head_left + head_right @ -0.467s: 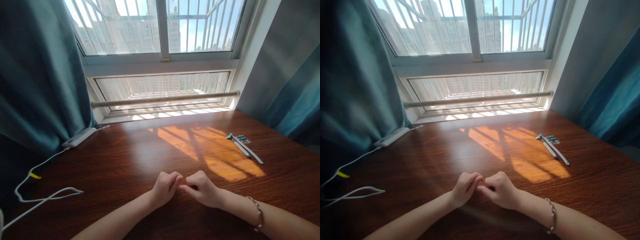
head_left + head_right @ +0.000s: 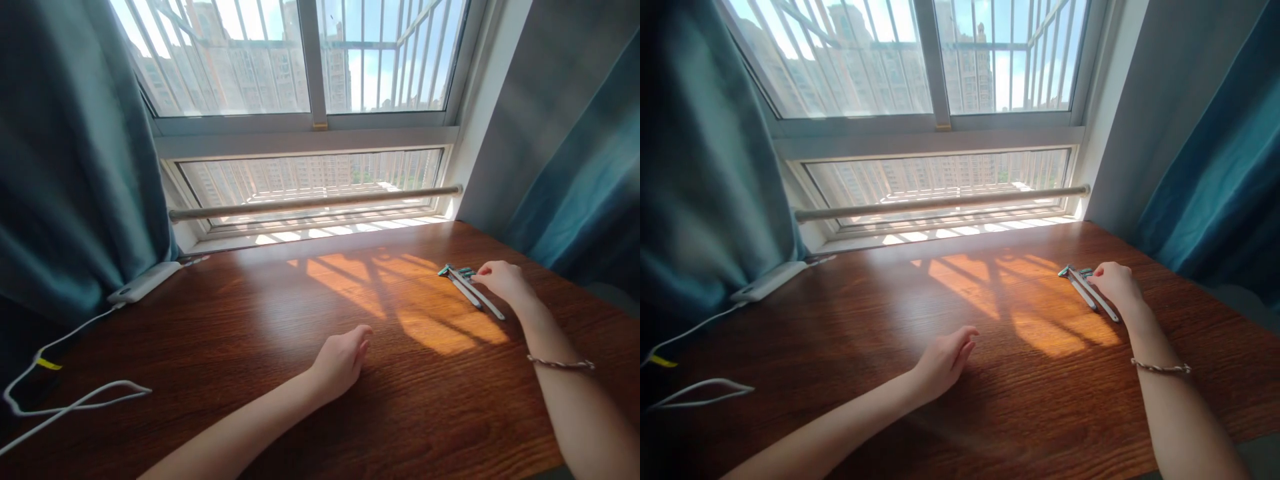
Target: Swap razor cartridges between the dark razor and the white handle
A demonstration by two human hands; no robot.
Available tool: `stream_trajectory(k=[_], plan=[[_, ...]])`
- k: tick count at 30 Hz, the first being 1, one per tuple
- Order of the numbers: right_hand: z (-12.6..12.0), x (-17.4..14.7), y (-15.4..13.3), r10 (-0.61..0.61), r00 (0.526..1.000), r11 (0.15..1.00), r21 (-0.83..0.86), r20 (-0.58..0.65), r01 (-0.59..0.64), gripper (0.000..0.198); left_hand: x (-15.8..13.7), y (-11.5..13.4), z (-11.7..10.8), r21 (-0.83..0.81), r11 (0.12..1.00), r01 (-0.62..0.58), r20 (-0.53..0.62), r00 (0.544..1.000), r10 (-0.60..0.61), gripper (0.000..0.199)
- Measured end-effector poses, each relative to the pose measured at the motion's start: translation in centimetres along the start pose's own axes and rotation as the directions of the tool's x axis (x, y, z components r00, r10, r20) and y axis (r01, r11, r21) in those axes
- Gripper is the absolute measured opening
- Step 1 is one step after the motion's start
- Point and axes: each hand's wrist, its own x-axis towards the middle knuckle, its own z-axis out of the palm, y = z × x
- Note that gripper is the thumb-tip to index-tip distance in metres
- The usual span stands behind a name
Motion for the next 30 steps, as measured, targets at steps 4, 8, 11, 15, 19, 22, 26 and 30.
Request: stream_trajectory(k=[4, 8, 11, 15, 19, 22, 26, 30], plan=[[1.3, 0.7, 2.0, 0.034, 0.994, 0.997, -0.076, 0.108, -0.026, 0.024, 5.1, 2.5, 1.6, 0.277, 0.920, -0.276, 0.149, 0.959, 0.242, 0.019], [2.2, 1.1, 2.4, 0.049, 0.983, 0.993, -0.116, 0.179, -0.029, 0.022, 10.8, 5.8, 5.4, 0.302, 0.853, -0.426, 0.182, 0.904, 0.387, 0.011], [2.6, 1.4, 2.8, 0.057, 0.975, 0.991, -0.133, 0.215, -0.028, 0.020, 14.3, 7.9, 8.7, 0.311, 0.839, -0.446, 0.161, 0.895, 0.416, 0.018], [3.0, 1.6, 3.0, 0.058, 0.964, 0.990, -0.140, 0.261, -0.022, 0.017, 17.5, 9.2, 12.2, 0.304, 0.824, -0.478, 0.150, 0.879, 0.454, 0.024], [2.6, 1.5, 3.3, 0.065, 0.953, 0.991, -0.127, 0.295, -0.028, 0.016, 19.8, 9.2, 14.2, 0.295, 0.809, -0.508, 0.182, 0.861, 0.475, 0.029], [2.1, 1.5, 3.9, 0.072, 0.957, 0.993, -0.109, 0.281, -0.043, 0.020, 21.2, 9.2, 14.9, 0.278, 0.786, -0.552, 0.231, 0.833, 0.503, 0.028], [2.0, 2.2, 4.5, 0.113, 0.979, 0.987, -0.132, 0.167, -0.091, 0.024, 22.3, 9.7, 15.3, 0.245, 0.756, -0.607, 0.295, 0.789, 0.538, 0.024], [3.1, 2.7, 4.3, 0.146, 0.988, 0.978, -0.159, 0.042, -0.137, 0.035, 22.0, 9.7, 14.6, 0.232, 0.701, -0.674, 0.312, 0.735, 0.602, 0.022]])
